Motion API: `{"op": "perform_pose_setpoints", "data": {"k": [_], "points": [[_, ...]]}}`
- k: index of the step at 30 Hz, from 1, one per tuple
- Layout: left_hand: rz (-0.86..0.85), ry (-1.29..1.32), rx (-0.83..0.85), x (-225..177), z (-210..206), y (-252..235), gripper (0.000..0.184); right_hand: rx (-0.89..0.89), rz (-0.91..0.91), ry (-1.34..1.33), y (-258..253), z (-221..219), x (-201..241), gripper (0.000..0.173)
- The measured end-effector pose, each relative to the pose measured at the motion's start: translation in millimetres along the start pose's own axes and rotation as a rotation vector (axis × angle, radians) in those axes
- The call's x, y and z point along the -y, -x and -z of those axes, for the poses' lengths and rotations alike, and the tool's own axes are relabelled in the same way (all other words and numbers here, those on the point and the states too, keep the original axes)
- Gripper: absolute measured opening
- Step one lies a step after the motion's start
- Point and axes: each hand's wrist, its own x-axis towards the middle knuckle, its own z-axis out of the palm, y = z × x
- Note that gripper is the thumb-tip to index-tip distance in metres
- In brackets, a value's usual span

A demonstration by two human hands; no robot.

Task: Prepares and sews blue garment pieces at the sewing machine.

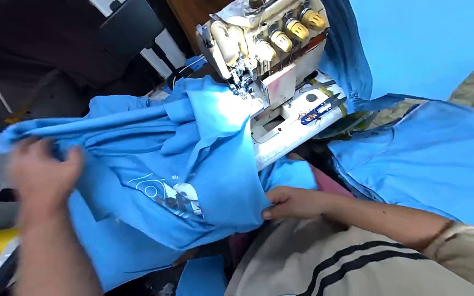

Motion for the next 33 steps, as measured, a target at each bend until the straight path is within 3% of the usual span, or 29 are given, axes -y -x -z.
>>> {"op": "perform_pose_setpoints", "data": {"k": [2, 5, 7, 9, 11, 13, 15, 17, 19, 23, 27, 30, 33], "points": [[0.083, 0.071, 0.152, -30.6, -45.8, -5.0, 0.071, -0.032, -0.297, 0.259, 0.1, 3.1, -17.9, 0.023], [0.161, 0.125, 0.173, -35.9, -126.1, 11.1, 0.063, 0.075, -0.626, 0.600, 12.3, 20.6, -43.0, 0.031], [0.173, 0.171, 0.020, -33.0, -143.5, 22.1, 0.054, 0.005, -0.571, 0.636, 24.2, 32.7, -38.4, 0.028], [0.113, 0.275, -0.131, -46.6, -134.8, 38.3, 0.042, -0.242, -0.416, 0.551, 26.1, 41.6, -23.4, 0.026], [-0.019, 0.375, -0.269, -78.4, -122.7, 61.6, 0.039, -0.522, -0.309, 0.407, 11.7, 52.9, -11.4, 0.027], [-0.154, 0.433, -0.343, -118.1, -130.5, 88.9, 0.047, -0.678, -0.237, 0.235, -11.5, 62.2, -4.1, 0.026], [-0.220, 0.386, -0.358, -151.4, -156.4, 105.9, 0.055, -0.659, -0.220, 0.033, -35.6, 61.8, -4.2, 0.033], [-0.227, 0.368, -0.384, -166.4, -174.0, 108.2, 0.038, -0.573, -0.224, -0.117, -50.1, 52.3, -9.5, 0.029], [-0.229, 0.480, -0.397, -167.3, -157.0, 103.5, 0.025, -0.493, -0.216, -0.184, -49.8, 47.2, -7.9, 0.015], [-0.508, 0.743, -0.259, -173.6, -82.1, 109.1, 0.024, -0.426, -0.109, -0.242, -12.0, 49.9, 15.2, 0.014], [-0.762, 0.851, -0.034, -201.8, -71.3, 110.3, 0.023, -0.507, -0.103, -0.079, 3.4, 56.9, 5.9, 0.014], [-0.816, 0.889, 0.047, -211.9, -71.8, 102.7, 0.026, -0.501, -0.016, -0.063, 7.9, 57.2, 13.4, 0.014], [-0.741, 0.848, 0.161, -215.8, -73.1, 96.6, 0.033, -0.486, -0.018, -0.072, 6.6, 60.5, 7.3, 0.014]]}}
